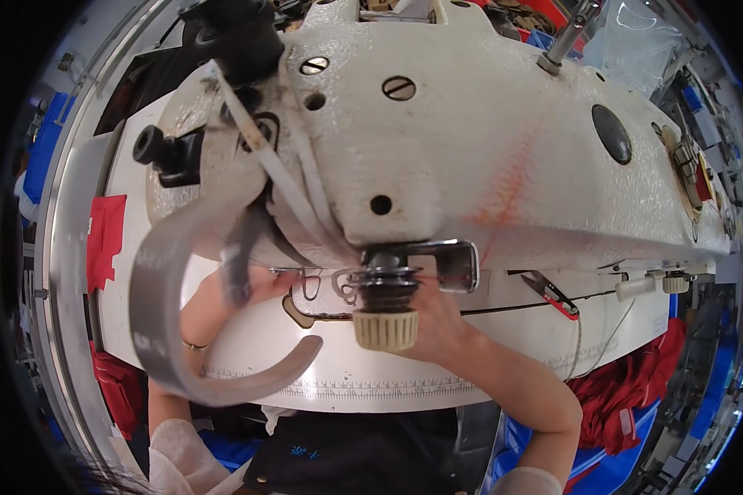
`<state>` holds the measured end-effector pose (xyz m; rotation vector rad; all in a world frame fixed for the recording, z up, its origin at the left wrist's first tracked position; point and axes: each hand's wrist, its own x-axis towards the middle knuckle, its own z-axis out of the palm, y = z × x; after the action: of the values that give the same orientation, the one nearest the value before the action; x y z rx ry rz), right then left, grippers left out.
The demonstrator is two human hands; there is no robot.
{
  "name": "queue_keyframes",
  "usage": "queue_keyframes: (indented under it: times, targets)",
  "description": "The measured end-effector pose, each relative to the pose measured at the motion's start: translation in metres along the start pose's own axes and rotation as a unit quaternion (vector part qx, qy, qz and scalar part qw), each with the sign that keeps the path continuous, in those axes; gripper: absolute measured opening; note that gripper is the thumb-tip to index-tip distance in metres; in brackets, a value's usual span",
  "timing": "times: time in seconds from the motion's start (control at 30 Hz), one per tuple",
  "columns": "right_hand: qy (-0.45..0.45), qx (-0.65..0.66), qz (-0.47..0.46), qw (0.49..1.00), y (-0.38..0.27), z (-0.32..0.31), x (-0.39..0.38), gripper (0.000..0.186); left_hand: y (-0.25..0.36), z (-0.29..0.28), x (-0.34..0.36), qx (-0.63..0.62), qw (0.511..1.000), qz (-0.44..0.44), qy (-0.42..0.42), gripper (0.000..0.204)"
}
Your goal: Sewing pieces of red fabric together using an industrial sewing machine.
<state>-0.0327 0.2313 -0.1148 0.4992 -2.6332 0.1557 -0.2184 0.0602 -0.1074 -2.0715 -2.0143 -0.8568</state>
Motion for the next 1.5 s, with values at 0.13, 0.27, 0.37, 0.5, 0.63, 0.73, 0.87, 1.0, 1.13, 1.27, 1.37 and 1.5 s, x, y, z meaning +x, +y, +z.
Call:
queue_keyframes:
  times: [0.13, 0.27, 0.37, 0.5, 0.63, 0.73, 0.87, 1.0, 1.13, 1.27, 1.37, 1.5]
  targets:
    - [0.033, 0.040, 0.045, 0.998, -0.008, -0.003, 0.005, 0.024, -0.025, -0.020, 0.010, -0.200, 0.967, -0.156, -0.004, 0.032]
    - [0.059, 0.006, 0.002, 0.998, -0.009, -0.003, 0.010, 0.037, -0.056, -0.033, 0.014, 0.062, 0.984, -0.165, -0.020, 0.035]
    - [0.035, 0.017, -0.026, 0.999, -0.016, -0.001, 0.002, 0.041, -0.048, -0.028, -0.011, 0.226, 0.955, -0.187, -0.033, 0.045]
    - [-0.008, 0.103, -0.061, 0.993, -0.038, -0.017, 0.009, 0.047, 0.052, -0.019, -0.050, 0.401, 0.840, -0.338, -0.138, 0.064]
    - [-0.096, 0.202, -0.049, 0.973, -0.066, -0.022, 0.001, 0.051, 0.101, -0.035, -0.056, 0.387, 0.836, -0.316, -0.226, 0.039]
    - [-0.078, 0.169, -0.046, 0.981, -0.071, -0.021, -0.003, 0.051, 0.066, -0.037, -0.022, 0.095, 0.989, -0.109, -0.042, 0.024]
    - [-0.061, 0.145, -0.075, 0.985, -0.066, -0.017, -0.003, 0.042, 0.048, -0.027, -0.013, -0.105, 0.974, -0.164, -0.117, 0.023]
    - [-0.015, 0.077, -0.163, 0.983, -0.048, -0.017, -0.004, 0.037, 0.052, -0.023, -0.015, -0.104, 0.978, -0.133, -0.127, 0.023]
    - [-0.020, -0.017, -0.177, 0.984, -0.034, -0.016, 0.010, 0.034, 0.047, -0.027, -0.005, -0.174, 0.965, -0.170, -0.101, 0.021]
    - [0.022, -0.065, -0.170, 0.983, -0.027, -0.011, 0.016, 0.031, 0.052, -0.025, 0.007, -0.269, 0.908, -0.320, -0.030, 0.026]
    - [0.044, -0.064, -0.183, 0.980, -0.025, -0.008, 0.017, 0.033, 0.050, -0.019, -0.001, -0.297, 0.878, -0.374, -0.027, 0.032]
    - [0.038, -0.054, -0.184, 0.981, -0.025, -0.006, 0.015, 0.035, 0.051, -0.015, -0.003, -0.344, 0.860, -0.377, 0.034, 0.033]
